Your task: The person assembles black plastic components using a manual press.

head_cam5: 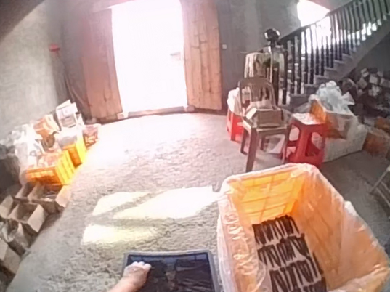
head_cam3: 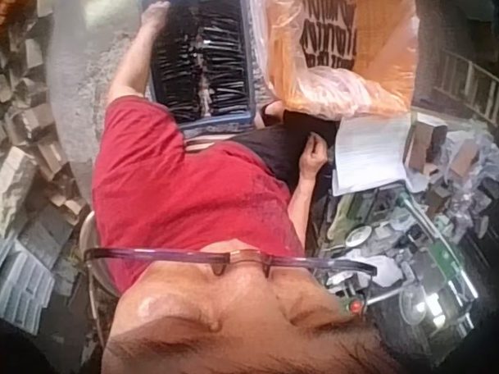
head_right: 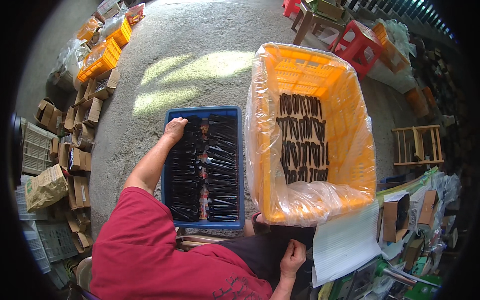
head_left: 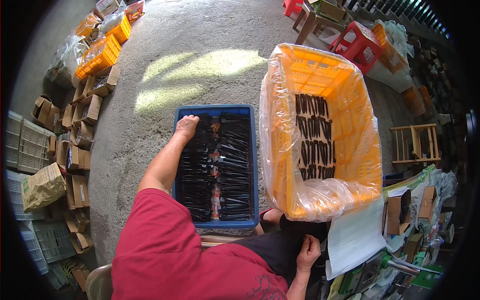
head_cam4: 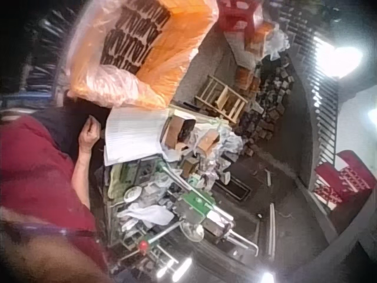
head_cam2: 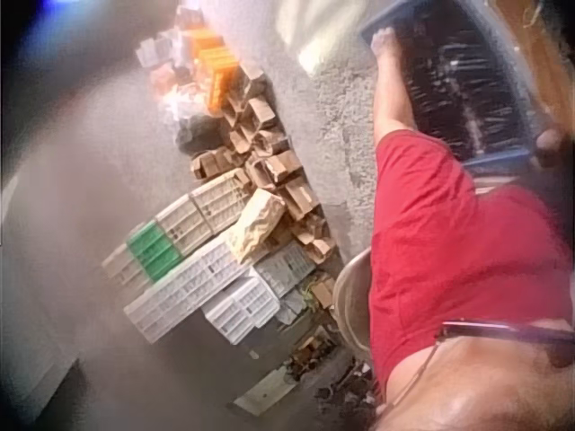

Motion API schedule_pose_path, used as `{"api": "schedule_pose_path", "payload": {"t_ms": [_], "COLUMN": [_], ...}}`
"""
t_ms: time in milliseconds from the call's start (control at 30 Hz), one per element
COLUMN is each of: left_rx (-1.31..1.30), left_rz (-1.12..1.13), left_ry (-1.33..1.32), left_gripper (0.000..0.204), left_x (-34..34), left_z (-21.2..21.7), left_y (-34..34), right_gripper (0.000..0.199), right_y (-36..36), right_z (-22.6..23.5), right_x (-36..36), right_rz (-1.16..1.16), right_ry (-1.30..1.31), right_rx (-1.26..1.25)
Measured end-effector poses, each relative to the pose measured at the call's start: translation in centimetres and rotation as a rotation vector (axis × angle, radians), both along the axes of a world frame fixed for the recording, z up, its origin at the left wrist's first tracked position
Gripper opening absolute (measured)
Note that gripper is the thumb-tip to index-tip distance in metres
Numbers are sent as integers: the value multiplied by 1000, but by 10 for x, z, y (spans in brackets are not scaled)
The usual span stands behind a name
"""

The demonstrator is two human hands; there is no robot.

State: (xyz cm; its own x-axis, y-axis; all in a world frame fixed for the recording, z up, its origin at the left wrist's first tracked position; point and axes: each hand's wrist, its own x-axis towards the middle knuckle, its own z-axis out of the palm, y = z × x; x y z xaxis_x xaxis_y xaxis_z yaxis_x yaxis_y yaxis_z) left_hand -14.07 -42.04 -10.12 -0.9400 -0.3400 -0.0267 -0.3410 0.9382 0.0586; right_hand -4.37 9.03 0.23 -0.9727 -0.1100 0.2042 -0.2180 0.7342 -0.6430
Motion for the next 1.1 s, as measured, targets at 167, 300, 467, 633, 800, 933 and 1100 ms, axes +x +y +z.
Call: {"api": "schedule_pose_path", "payload": {"t_ms": [167,300,467,633,800,933,1100], "left_rx": [105,204,417,660,681,554,483], "left_rz": [46,39,0,-456,-927,-1050,-1044], "left_ry": [169,430,687,959,616,166,-264], "left_gripper": [23,22,22,22,19,18,17], "left_x": [-2,-11,-43,-80,-122,-172,-218], "left_z": [6,18,78,170,218,201,117], "left_y": [8,12,53,155,251,312,384], "right_gripper": [6,5,5,4,2,1,5], "right_y": [1,-1,-1,0,-1,-6,-1], "right_z": [0,6,5,0,-5,-9,-10], "right_x": [-1,-2,-3,-5,-8,-12,-12], "right_rz": [-14,-5,14,35,65,48,23], "right_ry": [19,28,27,49,83,90,129], "right_rx": [-1,-16,-37,-42,-40,-2,97]}}
